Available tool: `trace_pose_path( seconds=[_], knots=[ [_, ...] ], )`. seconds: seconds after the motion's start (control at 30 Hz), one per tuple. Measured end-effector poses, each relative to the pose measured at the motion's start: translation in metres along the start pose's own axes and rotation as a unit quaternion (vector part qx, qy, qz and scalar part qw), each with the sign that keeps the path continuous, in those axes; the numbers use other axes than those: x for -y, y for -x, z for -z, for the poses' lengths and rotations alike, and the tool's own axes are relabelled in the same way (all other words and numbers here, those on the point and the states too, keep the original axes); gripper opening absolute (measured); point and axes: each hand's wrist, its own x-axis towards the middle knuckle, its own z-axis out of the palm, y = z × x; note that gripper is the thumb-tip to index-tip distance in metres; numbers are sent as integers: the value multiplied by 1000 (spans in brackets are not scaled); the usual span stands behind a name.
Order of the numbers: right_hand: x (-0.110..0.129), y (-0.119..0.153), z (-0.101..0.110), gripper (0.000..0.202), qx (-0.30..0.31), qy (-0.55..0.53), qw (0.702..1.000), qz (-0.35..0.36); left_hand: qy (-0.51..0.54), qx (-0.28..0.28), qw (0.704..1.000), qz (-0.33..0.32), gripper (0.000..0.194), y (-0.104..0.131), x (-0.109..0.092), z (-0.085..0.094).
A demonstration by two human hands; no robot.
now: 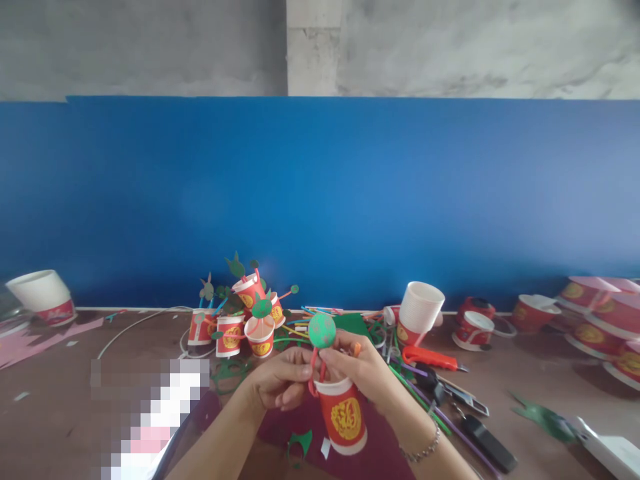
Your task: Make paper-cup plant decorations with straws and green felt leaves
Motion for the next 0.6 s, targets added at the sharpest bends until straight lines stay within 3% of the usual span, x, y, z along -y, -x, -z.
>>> trace_pose_path(
  seconds=[0.37,0.6],
  knots=[
    [-3,2,-8,30,-81,3,997,5,22,-22,999,-24,21,-4,3,-1],
    [-7,0,-8,30,-104,25,994,26,2,-72,997,-34,26,-6,3,-8]
  ],
)
